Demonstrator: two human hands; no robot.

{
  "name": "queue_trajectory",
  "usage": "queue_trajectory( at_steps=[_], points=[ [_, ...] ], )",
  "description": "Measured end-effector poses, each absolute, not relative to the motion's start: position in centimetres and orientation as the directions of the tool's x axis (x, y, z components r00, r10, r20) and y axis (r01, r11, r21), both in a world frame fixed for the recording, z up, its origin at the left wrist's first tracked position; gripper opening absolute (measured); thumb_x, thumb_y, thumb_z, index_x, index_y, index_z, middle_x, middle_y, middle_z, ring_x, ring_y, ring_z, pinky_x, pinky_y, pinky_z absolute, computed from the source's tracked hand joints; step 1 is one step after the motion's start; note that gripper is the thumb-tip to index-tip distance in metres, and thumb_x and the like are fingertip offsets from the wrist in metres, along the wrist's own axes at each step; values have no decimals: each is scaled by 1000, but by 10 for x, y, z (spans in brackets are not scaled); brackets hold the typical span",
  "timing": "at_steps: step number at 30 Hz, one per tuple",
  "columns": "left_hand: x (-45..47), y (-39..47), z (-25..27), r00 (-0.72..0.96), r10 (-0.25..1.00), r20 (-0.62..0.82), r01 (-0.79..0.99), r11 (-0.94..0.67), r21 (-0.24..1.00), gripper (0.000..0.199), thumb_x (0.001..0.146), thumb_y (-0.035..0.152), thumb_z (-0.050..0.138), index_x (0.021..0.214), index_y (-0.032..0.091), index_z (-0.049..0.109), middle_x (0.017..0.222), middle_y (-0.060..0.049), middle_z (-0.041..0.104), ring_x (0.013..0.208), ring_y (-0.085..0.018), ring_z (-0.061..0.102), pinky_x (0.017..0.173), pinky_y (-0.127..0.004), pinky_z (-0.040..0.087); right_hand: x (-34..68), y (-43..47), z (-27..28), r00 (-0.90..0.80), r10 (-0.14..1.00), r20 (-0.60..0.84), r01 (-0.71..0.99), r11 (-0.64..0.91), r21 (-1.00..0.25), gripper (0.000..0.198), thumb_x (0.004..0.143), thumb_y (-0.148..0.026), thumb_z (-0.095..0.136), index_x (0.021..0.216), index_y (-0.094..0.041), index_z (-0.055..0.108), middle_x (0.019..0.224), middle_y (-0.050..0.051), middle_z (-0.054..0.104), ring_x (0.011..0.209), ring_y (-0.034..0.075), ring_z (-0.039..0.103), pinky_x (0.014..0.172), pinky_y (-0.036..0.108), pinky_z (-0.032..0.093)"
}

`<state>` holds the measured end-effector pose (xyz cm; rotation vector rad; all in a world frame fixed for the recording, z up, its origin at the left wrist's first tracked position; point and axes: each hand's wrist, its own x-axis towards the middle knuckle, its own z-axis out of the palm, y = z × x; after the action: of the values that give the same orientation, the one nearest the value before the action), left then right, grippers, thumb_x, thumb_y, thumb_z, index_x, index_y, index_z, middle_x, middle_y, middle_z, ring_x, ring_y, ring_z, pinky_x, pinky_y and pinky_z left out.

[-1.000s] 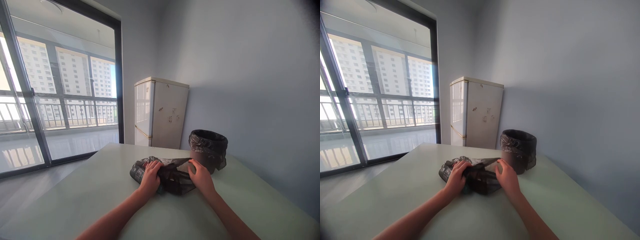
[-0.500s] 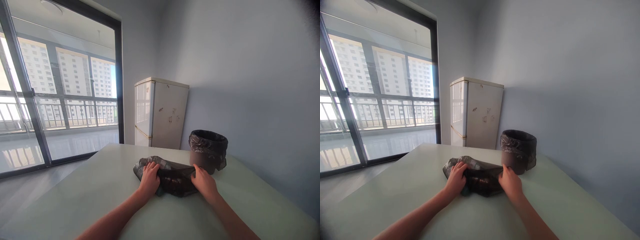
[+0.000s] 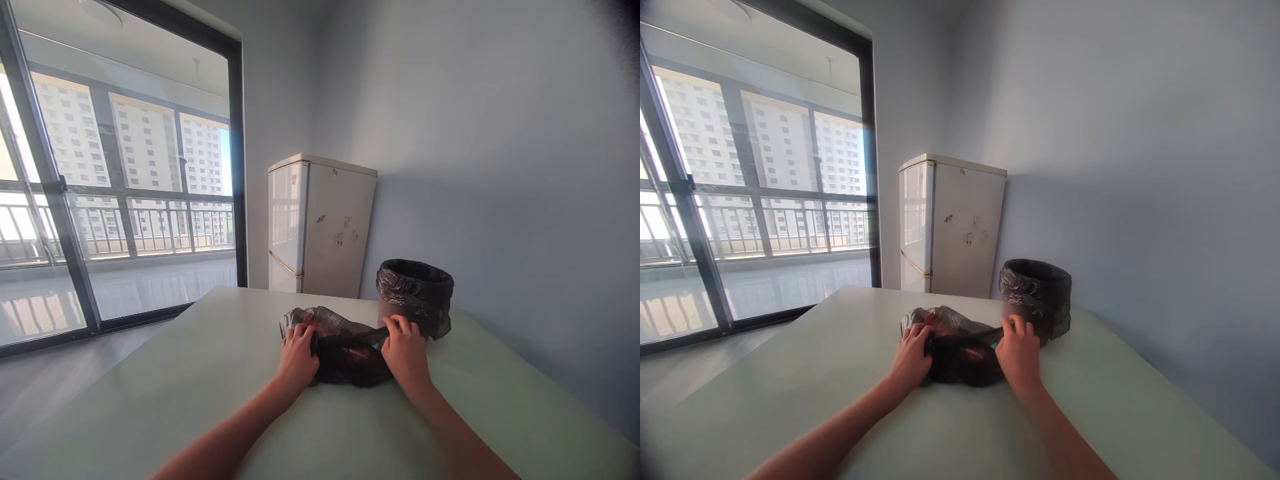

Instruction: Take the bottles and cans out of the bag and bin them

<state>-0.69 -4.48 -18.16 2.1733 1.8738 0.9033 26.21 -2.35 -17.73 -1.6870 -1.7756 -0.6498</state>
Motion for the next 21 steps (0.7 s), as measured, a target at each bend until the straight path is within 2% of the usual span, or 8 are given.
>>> queue_trajectory(
  at_steps=[3, 5, 7, 9, 12, 14, 17, 21],
  points=[
    [-6, -46, -183, 59, 935, 349, 853, -229, 470, 48, 75, 16, 60, 123, 22, 64, 143, -11, 56, 130, -34, 49, 104, -47, 43, 250, -33, -171, -135, 523, 842, 899, 422, -118, 36, 91, -3, 40, 113, -17, 65, 115, 14, 64, 99, 27, 59, 85, 43, 50],
    [-6, -46, -183, 71, 930, 361, 847, -247, 470, 47, 73, 12, 58, 119, 22, 65, 144, -10, 56, 131, -33, 50, 105, -46, 43, 239, -41, -171, -276, 472, 837, 739, 661, -129, 31, 94, -5, 40, 110, -19, 63, 110, 12, 64, 101, 25, 59, 92, 42, 50],
    [-6, -45, -182, 90, 919, 383, 836, -278, 472, 49, 70, 6, 54, 114, 23, 66, 139, -9, 60, 129, -30, 53, 106, -45, 42, 228, -48, -175, -448, 462, 765, 592, 795, -133, 28, 94, -5, 43, 105, -21, 63, 107, 9, 65, 99, 22, 60, 94, 40, 50],
    [-7, -45, -181, 113, 902, 418, 813, -325, 482, 49, 70, 2, 51, 112, 23, 66, 126, -8, 67, 121, -28, 58, 105, -44, 42, 219, -52, -182, -561, 481, 674, 541, 829, -142, 27, 91, -3, 46, 99, -21, 64, 102, 7, 68, 95, 21, 60, 93, 41, 50],
    [-7, -47, -178, 139, 868, 477, 771, -397, 498, 47, 73, 1, 49, 112, 23, 65, 107, -6, 73, 109, -27, 62, 101, -45, 43, 209, -53, -191, -586, 549, 596, 579, 798, -165, 26, 88, -2, 50, 94, -20, 67, 103, 6, 70, 98, 23, 61, 93, 42, 51],
    [-6, -49, -177, 151, 839, 522, 744, -445, 499, 40, 78, 4, 49, 109, 23, 64, 106, -6, 73, 105, -27, 62, 99, -46, 43, 206, -52, -194, -568, 582, 581, 601, 776, -191, 29, 90, -2, 50, 102, -21, 69, 113, 7, 70, 107, 24, 61, 96, 43, 51],
    [-4, -53, -174, 157, 782, 603, 696, -521, 494, 34, 84, 7, 48, 109, 23, 63, 110, -7, 70, 106, -27, 60, 97, -46, 44, 205, -50, -195, -524, 621, 582, 644, 737, -207, 39, 95, -6, 49, 126, -22, 66, 124, 9, 68, 114, 24, 60, 99, 43, 52],
    [-6, -56, -171, 105, 678, 728, 622, -616, 484, 44, 82, 4, 45, 119, 23, 57, 114, -7, 66, 110, -26, 58, 99, -44, 44, 207, -45, -194, -429, 652, 625, 730, 658, -186, 34, 98, -13, 49, 127, -21, 65, 127, 11, 66, 117, 27, 59, 102, 47, 51]
  ],
)
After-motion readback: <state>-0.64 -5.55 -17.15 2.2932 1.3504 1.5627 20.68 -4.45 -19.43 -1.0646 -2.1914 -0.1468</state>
